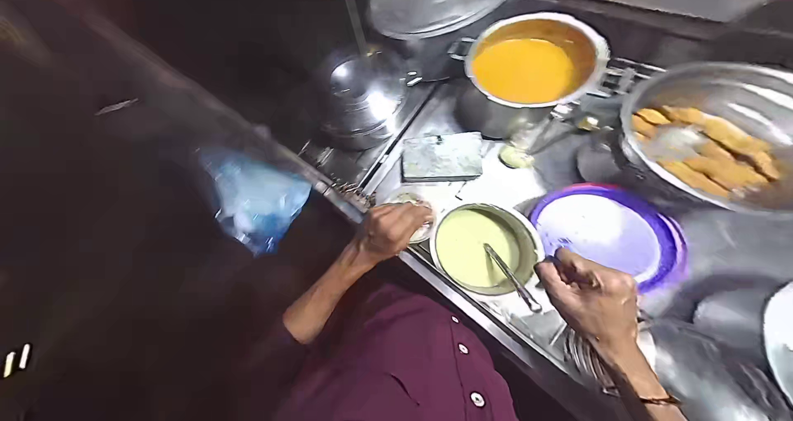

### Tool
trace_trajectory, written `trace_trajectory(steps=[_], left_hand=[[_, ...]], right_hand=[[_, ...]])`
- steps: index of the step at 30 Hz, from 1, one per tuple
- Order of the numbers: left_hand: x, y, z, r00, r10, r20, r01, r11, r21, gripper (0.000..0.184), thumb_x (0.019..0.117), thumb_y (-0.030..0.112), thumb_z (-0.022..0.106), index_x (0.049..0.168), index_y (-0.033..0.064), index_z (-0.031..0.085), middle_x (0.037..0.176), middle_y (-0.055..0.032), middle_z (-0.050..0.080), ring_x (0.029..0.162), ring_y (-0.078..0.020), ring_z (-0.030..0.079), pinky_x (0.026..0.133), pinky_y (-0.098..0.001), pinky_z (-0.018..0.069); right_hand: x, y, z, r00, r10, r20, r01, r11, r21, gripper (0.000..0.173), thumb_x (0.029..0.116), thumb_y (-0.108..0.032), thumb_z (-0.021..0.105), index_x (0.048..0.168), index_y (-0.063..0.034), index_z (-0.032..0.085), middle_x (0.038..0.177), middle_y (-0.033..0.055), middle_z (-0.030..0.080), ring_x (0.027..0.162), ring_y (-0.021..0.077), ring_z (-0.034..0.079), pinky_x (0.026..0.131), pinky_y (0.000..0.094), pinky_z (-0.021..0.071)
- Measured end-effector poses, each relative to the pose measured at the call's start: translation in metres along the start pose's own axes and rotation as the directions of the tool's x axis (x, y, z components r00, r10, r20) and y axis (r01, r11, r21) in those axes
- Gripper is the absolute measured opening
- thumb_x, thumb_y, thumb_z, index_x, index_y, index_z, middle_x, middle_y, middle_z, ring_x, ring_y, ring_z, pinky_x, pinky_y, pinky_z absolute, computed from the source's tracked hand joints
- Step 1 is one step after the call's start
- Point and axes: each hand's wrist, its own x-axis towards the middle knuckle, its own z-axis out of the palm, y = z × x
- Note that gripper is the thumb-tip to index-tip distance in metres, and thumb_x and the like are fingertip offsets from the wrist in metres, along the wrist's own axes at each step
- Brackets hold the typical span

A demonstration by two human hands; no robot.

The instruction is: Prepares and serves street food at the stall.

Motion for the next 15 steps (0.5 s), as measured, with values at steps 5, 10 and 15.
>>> trace_trajectory(steps=[5,10,15], left_hand=[[-0.026,0.069,-0.028,0.845,-0.032,-0.534,0.189,0.952,0.241,0.017,0.0944,0.019,0.074,0.086,0.0044,0.073,0.080,-0.0065,0.074,0.075,-0.0149,0.072,0.072,-0.0321,0.0623],[-0.058,0.091,-0.098,0.513,-0.090,-0.853,0.624,0.722,0.299,0.019,0.0949,0.010,0.072,0.112,0.0013,0.069,0.119,-0.0115,0.070,0.115,-0.0217,0.067,0.098,-0.0388,0.0583],[-0.077,0.076,-0.160,0.374,-0.307,-0.875,0.807,0.573,0.144,0.024,0.1021,0.024,0.061,0.119,0.0111,0.071,0.153,-0.0117,0.046,0.138,-0.0237,0.048,0.110,-0.0398,0.0468]], right_hand=[[0.084,-0.035,0.021,0.756,-0.554,0.347,0.393,0.810,0.436,0.026,0.0872,-0.019,0.057,0.109,-0.0145,0.072,0.129,0.0048,0.065,0.124,0.0255,0.057,0.103,0.0459,0.0481],[0.139,-0.168,0.060,0.514,-0.857,0.024,0.615,0.388,0.687,0.019,0.0954,-0.007,0.061,0.110,-0.0042,0.073,0.119,0.0081,0.071,0.115,0.0208,0.065,0.101,0.0409,0.0542],[0.158,-0.316,0.085,0.182,-0.950,-0.252,0.783,-0.015,0.622,0.023,0.0957,0.005,0.055,0.110,0.0006,0.072,0.122,0.0138,0.069,0.117,0.0288,0.065,0.103,0.0418,0.0524]])
